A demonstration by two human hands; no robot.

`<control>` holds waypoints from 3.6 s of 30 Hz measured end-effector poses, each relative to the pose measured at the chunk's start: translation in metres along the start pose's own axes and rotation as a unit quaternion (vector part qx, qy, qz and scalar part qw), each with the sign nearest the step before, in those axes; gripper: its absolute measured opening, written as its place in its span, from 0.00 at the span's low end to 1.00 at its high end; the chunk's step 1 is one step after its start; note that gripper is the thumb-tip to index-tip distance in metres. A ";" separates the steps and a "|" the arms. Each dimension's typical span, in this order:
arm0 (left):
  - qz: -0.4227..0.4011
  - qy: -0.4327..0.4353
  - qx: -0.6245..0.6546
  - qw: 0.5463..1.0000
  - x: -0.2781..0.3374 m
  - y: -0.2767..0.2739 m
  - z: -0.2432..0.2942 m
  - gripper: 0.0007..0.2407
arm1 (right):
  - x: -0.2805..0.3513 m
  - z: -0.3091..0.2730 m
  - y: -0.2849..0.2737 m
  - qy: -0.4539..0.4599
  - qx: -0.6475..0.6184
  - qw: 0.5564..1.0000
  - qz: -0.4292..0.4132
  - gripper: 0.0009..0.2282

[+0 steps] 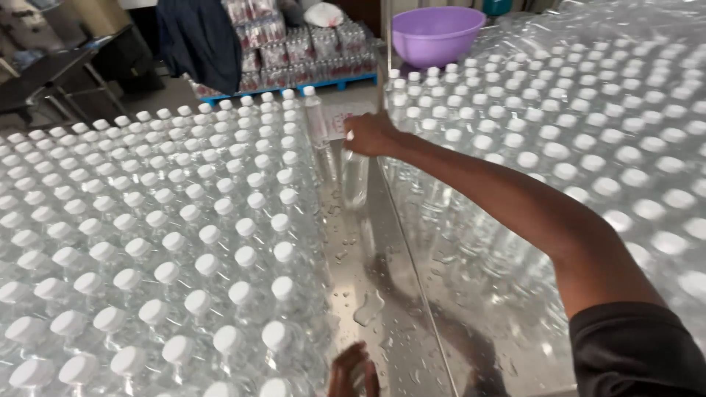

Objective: The person is manually screwing white plastic caps onto water bottles arranged on a metal production table.

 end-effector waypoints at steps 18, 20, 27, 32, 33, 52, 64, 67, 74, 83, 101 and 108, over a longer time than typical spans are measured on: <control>-0.151 -0.363 0.347 0.851 0.011 0.056 0.196 0.30 | 0.271 -0.158 -0.045 -0.021 -0.363 0.897 -0.251 0.35; -0.122 -0.394 0.374 0.831 0.008 0.054 0.173 0.23 | 0.277 -0.144 -0.028 -0.015 -0.352 0.901 -0.255 0.39; -0.092 -0.418 0.386 0.817 -0.005 0.045 0.153 0.18 | 0.327 -0.099 -0.010 0.049 -0.339 0.908 -0.241 0.31; -0.121 -0.416 0.391 0.812 -0.012 0.046 0.158 0.23 | 0.355 -0.075 -0.007 0.099 -0.357 0.900 -0.229 0.26; -0.120 -0.422 0.382 0.814 -0.013 0.047 0.160 0.25 | 0.359 -0.075 -0.009 0.104 -0.348 0.902 -0.235 0.24; -0.220 -0.268 0.131 0.929 -0.010 0.040 0.152 0.42 | 0.361 -0.111 -0.033 -0.139 -0.256 0.954 -0.065 0.26; -0.428 -0.187 0.080 0.881 0.001 0.029 0.183 0.41 | 0.359 -0.117 -0.113 -0.285 -0.173 0.908 -0.252 0.19; -0.467 -0.195 0.079 0.859 0.003 0.032 0.173 0.38 | 0.369 -0.123 -0.119 -0.227 -0.170 0.907 -0.312 0.16; -0.380 -0.178 -0.066 0.905 0.006 0.032 0.198 0.32 | 0.391 -0.109 -0.082 -0.141 -0.154 0.949 -0.235 0.30; -0.535 -0.222 0.144 0.802 0.004 0.019 0.176 0.30 | 0.405 -0.113 -0.112 -0.393 -0.103 0.896 -0.178 0.18; -0.494 -0.269 0.044 0.826 0.009 0.028 0.208 0.33 | 0.426 -0.105 -0.084 -0.142 -0.189 0.962 -0.138 0.19; -0.711 -0.291 0.382 0.514 0.013 0.063 0.123 0.39 | 0.428 -0.129 -0.133 -0.550 -0.003 0.824 0.137 0.22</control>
Point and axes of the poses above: each hand's wrist, its own x-axis away from the middle knuckle, its own y-axis out of the palm, z = x × y, the point moved 2 cm from there along -x, towards the middle knuckle, and after that the axes turned 9 degrees about -y, right-handed, at the moved point
